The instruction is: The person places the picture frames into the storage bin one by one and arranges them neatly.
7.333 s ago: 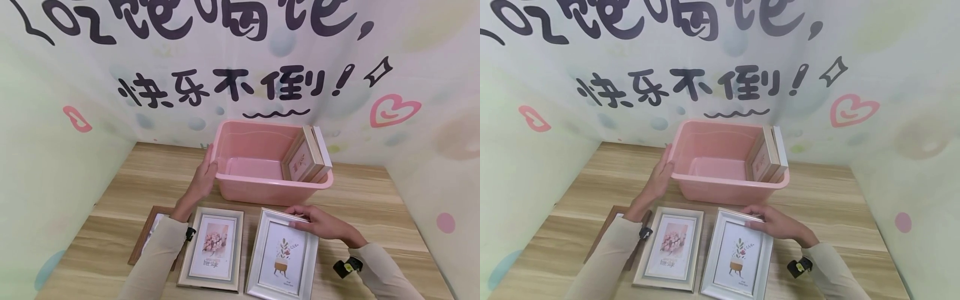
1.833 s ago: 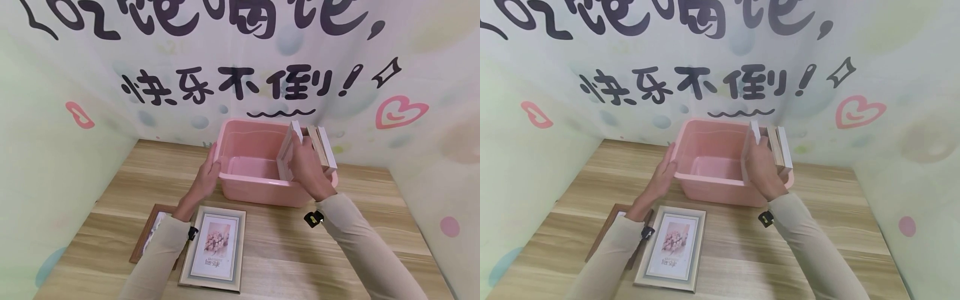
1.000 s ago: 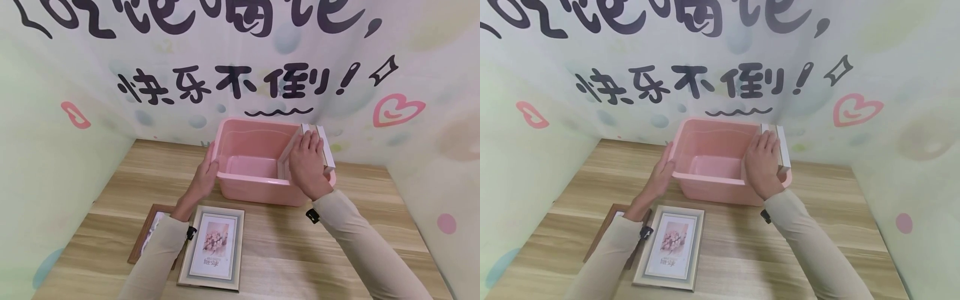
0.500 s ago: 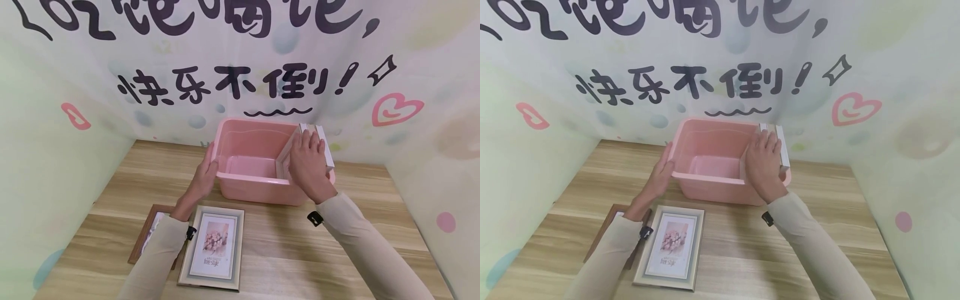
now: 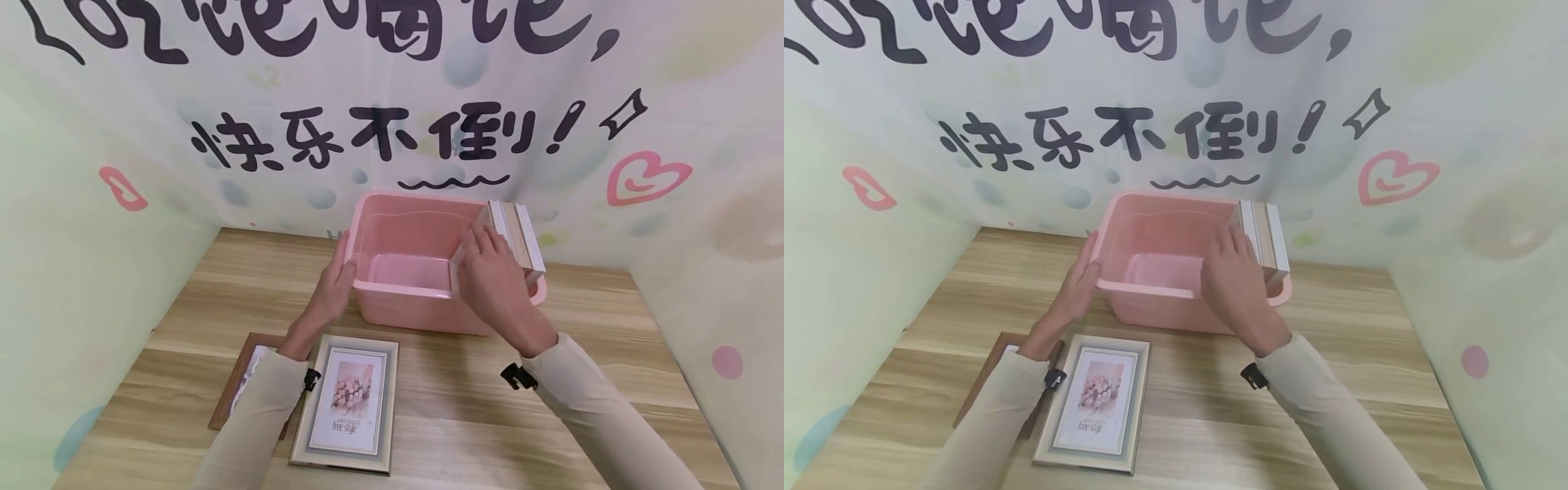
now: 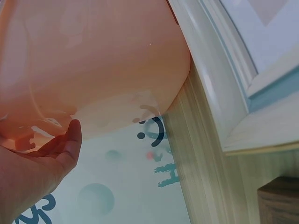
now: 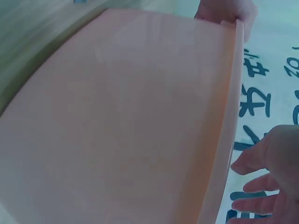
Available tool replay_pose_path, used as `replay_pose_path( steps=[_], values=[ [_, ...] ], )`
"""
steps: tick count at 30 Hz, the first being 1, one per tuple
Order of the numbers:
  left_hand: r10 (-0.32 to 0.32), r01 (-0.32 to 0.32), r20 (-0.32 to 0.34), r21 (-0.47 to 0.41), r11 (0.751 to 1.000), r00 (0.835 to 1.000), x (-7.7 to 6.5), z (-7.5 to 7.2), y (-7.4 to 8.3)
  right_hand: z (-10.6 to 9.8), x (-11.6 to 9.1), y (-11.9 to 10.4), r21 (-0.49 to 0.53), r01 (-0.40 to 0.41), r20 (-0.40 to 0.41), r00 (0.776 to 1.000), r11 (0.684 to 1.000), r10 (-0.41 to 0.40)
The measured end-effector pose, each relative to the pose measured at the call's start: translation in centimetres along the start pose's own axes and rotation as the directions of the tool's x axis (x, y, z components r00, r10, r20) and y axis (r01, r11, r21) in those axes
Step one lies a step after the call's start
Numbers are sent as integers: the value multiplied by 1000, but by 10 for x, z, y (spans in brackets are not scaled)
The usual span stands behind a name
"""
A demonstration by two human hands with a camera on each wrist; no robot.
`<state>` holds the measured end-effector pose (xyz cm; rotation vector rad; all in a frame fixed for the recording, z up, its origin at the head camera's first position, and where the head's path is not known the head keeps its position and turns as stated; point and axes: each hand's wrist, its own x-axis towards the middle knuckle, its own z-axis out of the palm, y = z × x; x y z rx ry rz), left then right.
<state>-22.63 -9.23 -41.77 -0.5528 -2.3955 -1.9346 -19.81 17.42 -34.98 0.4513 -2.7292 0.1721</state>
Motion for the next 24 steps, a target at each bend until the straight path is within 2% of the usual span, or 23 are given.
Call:
replay_pose_path(
  steps=[3, 7, 12, 15, 17, 21, 24],
  values=[
    [5, -5, -8, -3, 1000, 1000, 2, 0, -9, 2, -4, -3, 46, 77, -68, 995, 996, -74],
    [10, -10, -15, -5, 1000, 1000, 2, 0, -12, 4, -9, -9, 113, 164, -116, 982, 980, -150],
    [19, -19, -18, -4, 1000, 1000, 2, 0, -13, 6, -16, -19, 219, 263, -143, 961, 939, -236],
    [15, -15, -19, -2, 1000, 1000, 2, 0, -13, 9, -21, -24, 259, 330, -163, 941, 908, -296],
    [20, -20, -17, -4, 1000, 1000, 2, 0, -14, 11, -24, -28, 277, 388, -180, 920, 879, -349],
    [16, -16, -19, 1, 1000, 1000, 2, 0, -13, 17, -31, -35, 294, 529, -238, 847, 796, -475],
    [10, -10, -18, 1, 1000, 1000, 1, 0, -13, 24, -37, -40, 316, 600, -275, 799, 735, -534]
  ],
)
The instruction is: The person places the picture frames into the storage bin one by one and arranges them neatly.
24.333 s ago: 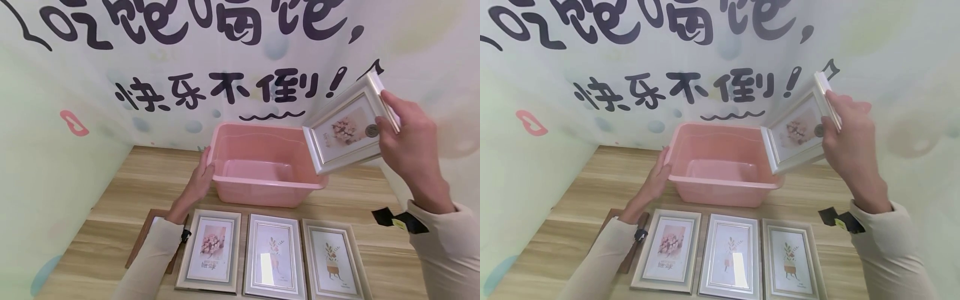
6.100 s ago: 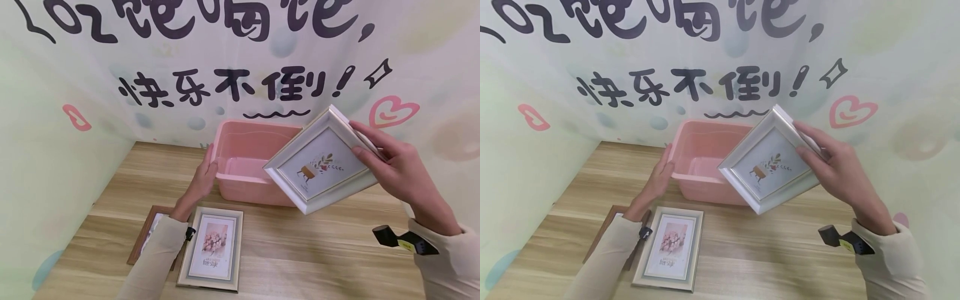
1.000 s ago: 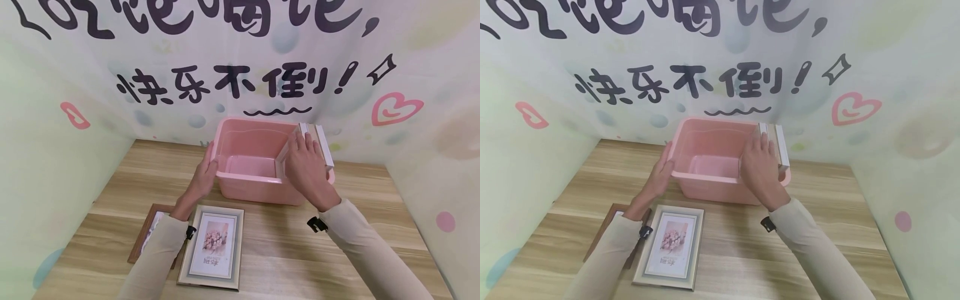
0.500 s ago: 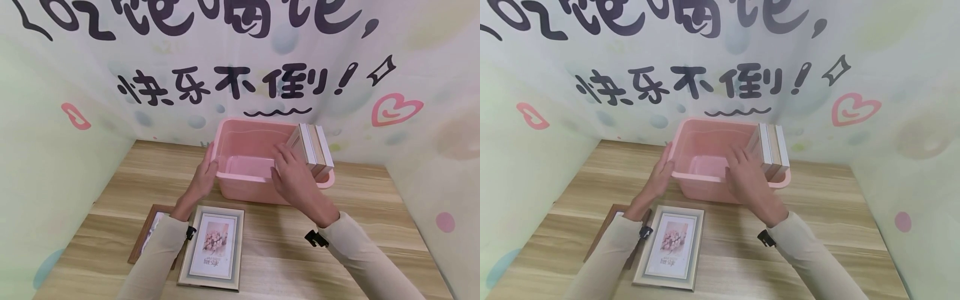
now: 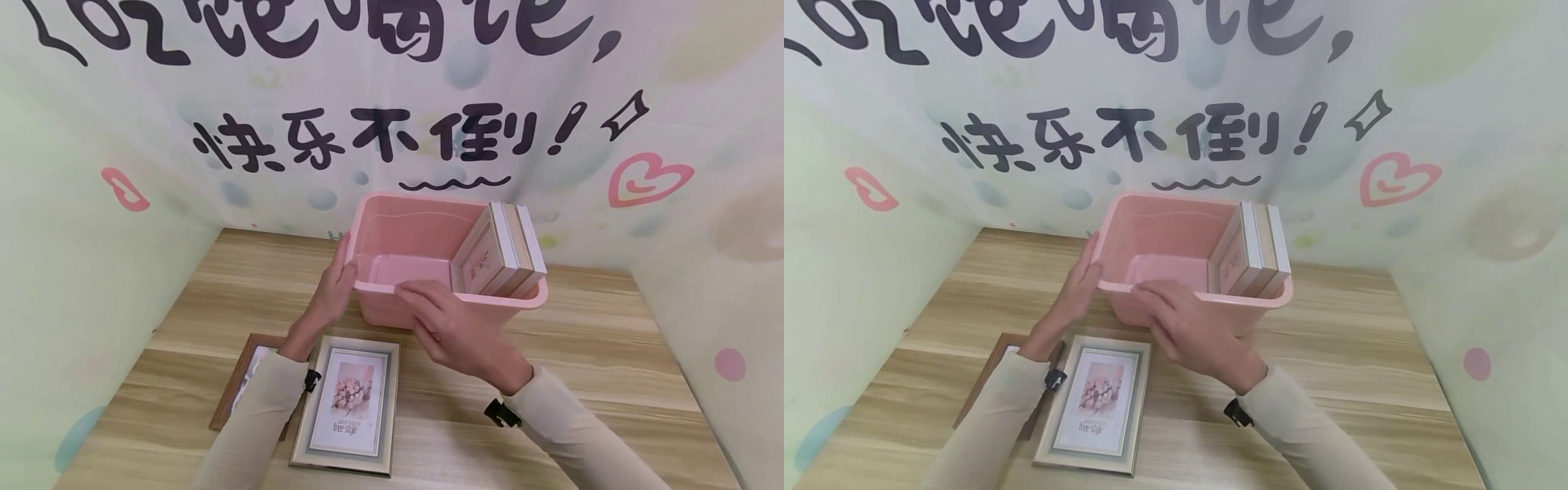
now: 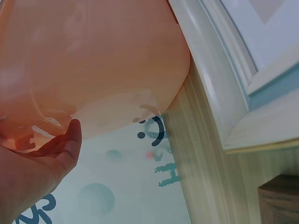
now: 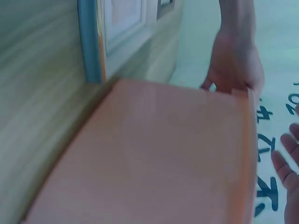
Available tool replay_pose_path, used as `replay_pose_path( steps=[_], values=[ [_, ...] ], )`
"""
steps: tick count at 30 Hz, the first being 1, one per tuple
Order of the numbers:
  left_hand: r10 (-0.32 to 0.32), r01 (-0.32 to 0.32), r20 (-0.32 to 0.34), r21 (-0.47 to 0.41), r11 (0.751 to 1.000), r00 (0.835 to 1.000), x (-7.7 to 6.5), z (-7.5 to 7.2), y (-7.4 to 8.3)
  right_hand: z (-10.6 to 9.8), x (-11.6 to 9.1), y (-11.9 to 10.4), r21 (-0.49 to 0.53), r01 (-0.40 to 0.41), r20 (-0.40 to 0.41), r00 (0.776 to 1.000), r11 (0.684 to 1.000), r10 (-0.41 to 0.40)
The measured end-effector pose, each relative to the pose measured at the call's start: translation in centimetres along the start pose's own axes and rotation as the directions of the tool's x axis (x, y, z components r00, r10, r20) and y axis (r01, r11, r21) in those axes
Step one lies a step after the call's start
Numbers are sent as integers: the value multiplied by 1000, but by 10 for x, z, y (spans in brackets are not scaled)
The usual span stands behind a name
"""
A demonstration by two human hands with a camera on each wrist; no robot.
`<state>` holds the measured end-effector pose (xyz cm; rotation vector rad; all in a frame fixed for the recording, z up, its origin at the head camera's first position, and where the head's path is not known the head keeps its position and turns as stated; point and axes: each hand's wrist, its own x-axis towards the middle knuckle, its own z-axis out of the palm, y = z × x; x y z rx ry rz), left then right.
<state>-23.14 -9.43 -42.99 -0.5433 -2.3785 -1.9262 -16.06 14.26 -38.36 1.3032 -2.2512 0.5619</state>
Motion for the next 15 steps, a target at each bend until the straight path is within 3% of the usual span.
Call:
replay_pose_path(
  steps=[5, 9, 11, 15],
  values=[
    [3, -3, 1, -2, 1000, 1000, 0, 0, -1, 18, -8, -5, 67, 14, 28, 999, 998, -16],
    [18, -18, -4, -1, 1000, 1000, 0, 0, -1, 36, -17, -5, 136, -104, 136, 987, 985, 86],
    [20, -20, -7, 2, 1000, 1000, 0, 0, -1, 45, -22, -5, 171, -203, 212, 963, 964, 165],
    [23, -23, -6, 12, 1000, 1000, 0, 0, -1, 66, -31, -5, 183, -357, 351, 894, 916, 278]
  ],
)
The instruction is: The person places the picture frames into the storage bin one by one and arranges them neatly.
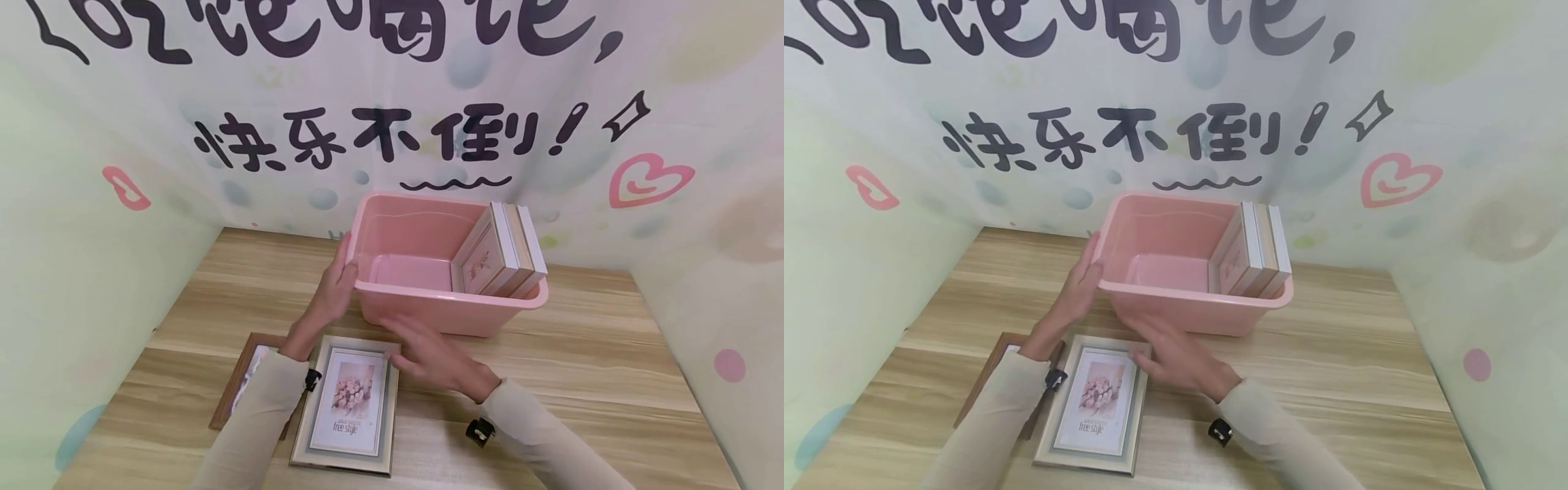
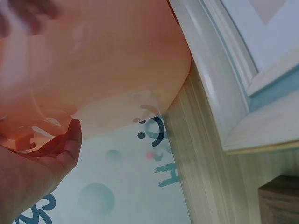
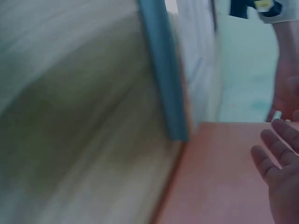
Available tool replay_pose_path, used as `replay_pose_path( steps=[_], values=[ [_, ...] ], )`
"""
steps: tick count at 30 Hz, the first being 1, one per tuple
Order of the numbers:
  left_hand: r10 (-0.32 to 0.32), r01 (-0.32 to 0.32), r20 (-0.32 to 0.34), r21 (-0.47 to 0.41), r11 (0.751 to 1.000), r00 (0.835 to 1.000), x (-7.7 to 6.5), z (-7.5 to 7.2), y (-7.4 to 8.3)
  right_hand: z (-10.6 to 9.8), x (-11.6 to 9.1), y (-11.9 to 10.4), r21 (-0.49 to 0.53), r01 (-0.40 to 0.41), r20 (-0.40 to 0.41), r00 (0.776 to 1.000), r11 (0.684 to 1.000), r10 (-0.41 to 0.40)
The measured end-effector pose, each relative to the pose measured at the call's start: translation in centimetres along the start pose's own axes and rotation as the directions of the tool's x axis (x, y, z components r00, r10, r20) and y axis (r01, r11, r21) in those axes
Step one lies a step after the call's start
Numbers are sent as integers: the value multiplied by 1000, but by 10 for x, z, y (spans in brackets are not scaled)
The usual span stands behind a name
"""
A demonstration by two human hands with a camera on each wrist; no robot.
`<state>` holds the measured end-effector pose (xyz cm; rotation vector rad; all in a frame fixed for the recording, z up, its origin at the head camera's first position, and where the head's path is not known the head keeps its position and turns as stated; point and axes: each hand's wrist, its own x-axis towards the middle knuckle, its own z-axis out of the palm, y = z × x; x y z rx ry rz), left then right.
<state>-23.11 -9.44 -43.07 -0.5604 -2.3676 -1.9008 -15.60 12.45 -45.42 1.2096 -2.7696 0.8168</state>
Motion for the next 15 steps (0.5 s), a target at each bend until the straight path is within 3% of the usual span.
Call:
replay_pose_path(
  steps=[4, 15],
  values=[
    [-3, 3, -4, 11, 1000, 1000, 1, -1, -2, 18, 4, 6, 30, -31, 71, 997, 999, 29],
    [-5, 5, 5, -14, 1000, 1000, 0, -1, 0, 52, 12, 21, 42, -73, 117, 991, 996, 68]
  ],
)
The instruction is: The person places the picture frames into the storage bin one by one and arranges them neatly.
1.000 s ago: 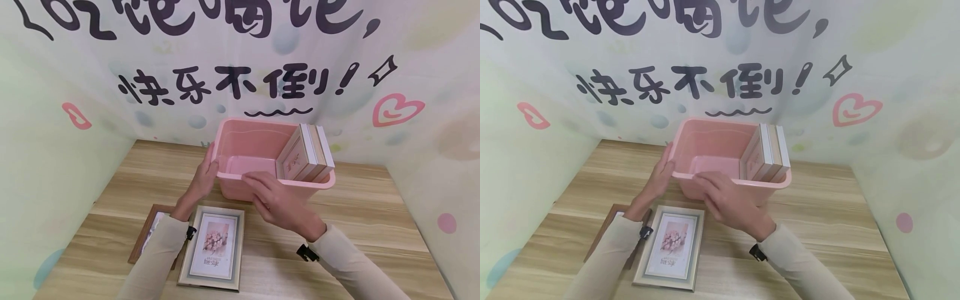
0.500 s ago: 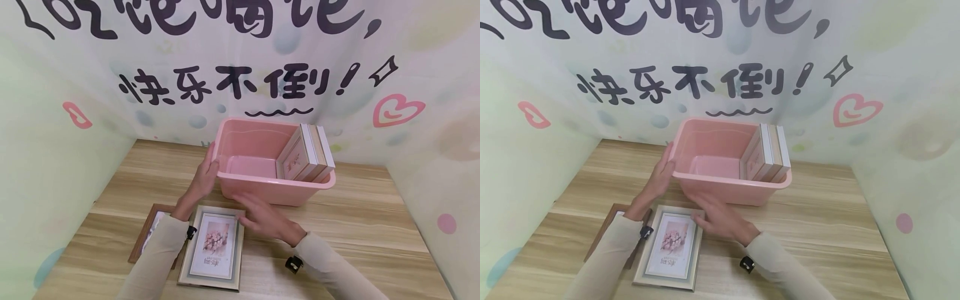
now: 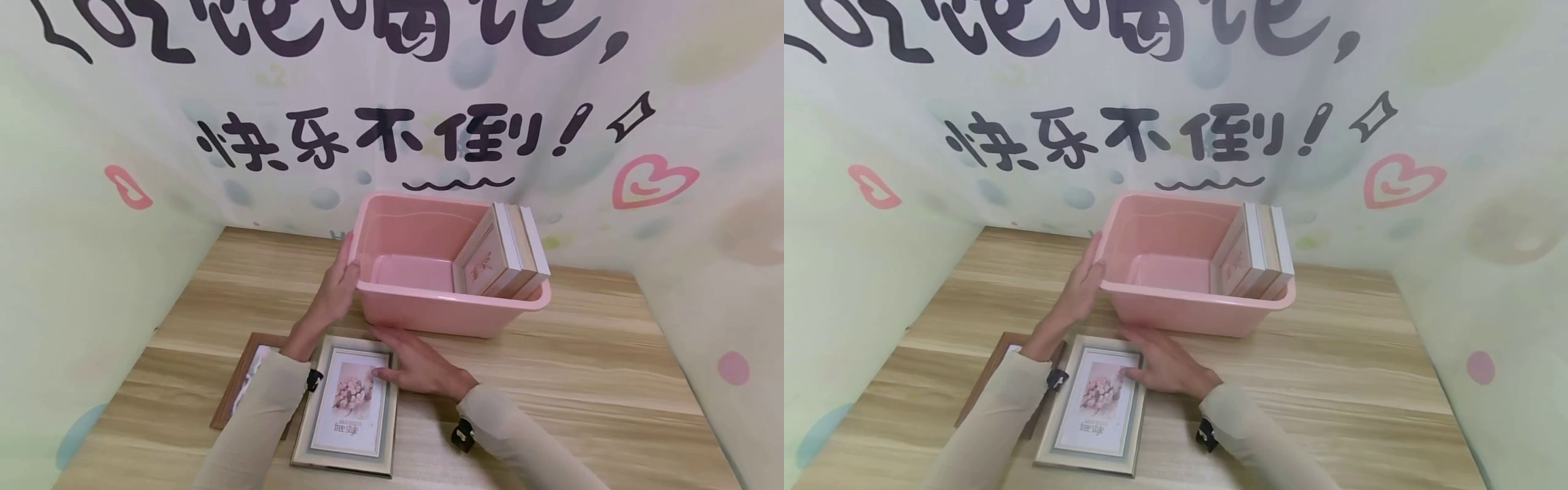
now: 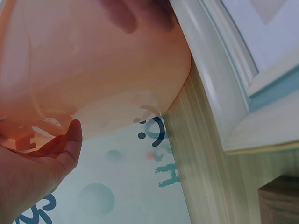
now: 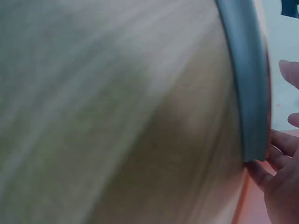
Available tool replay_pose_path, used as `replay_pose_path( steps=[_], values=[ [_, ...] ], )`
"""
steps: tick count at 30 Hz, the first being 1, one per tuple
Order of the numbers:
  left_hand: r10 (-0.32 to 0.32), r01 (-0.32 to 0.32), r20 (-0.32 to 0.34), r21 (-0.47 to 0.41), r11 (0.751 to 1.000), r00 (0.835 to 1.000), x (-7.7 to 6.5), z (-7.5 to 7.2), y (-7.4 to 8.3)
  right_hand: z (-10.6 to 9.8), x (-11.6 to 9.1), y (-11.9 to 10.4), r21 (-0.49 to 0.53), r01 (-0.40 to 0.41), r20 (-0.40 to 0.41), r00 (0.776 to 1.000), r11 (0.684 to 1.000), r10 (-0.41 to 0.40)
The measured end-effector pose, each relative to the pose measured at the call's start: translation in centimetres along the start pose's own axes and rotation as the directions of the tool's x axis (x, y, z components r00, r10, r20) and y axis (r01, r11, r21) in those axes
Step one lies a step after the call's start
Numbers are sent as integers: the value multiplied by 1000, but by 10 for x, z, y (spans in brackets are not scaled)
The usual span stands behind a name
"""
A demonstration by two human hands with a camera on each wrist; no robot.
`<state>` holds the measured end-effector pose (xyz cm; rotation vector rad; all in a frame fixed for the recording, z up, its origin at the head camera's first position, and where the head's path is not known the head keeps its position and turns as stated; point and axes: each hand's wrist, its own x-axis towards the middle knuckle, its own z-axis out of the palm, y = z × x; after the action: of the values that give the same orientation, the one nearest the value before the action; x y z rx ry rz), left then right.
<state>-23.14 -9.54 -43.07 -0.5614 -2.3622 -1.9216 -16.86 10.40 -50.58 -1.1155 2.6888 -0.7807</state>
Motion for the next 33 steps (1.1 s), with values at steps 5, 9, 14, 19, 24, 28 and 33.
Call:
replay_pose_path(
  steps=[5, 9, 14, 19, 24, 28, 33],
  values=[
    [-8, 8, 7, 11, 1000, 1000, -1, 2, 1, 5, 1, 2, -18, 15, 17, 1000, 1000, -14],
    [-7, 7, 3, 17, 1000, 1000, -1, 1, 0, 7, 3, 2, -65, 47, 5, 999, 997, -47],
    [-10, 10, 4, 17, 1000, 1000, -1, 1, 0, 10, 7, 2, -92, 44, -40, 998, 995, -48],
    [-4, 4, -3, 25, 1000, 1000, 0, 1, 0, 10, 8, 2, -102, 59, -40, 997, 993, -64],
    [1, -1, -3, 11, 1000, 1000, 0, 1, 0, 1, 5, -1, -89, 41, 8, 999, 995, -41],
    [7, -7, -4, 17, 1000, 1000, 0, 0, 0, -10, 1, -4, -44, 51, 33, 998, 998, -50],
    [10, -10, 4, 13, 1000, 1000, 0, 0, -1, -20, -1, -5, 66, 44, 49, 998, 997, -47]
  ],
)
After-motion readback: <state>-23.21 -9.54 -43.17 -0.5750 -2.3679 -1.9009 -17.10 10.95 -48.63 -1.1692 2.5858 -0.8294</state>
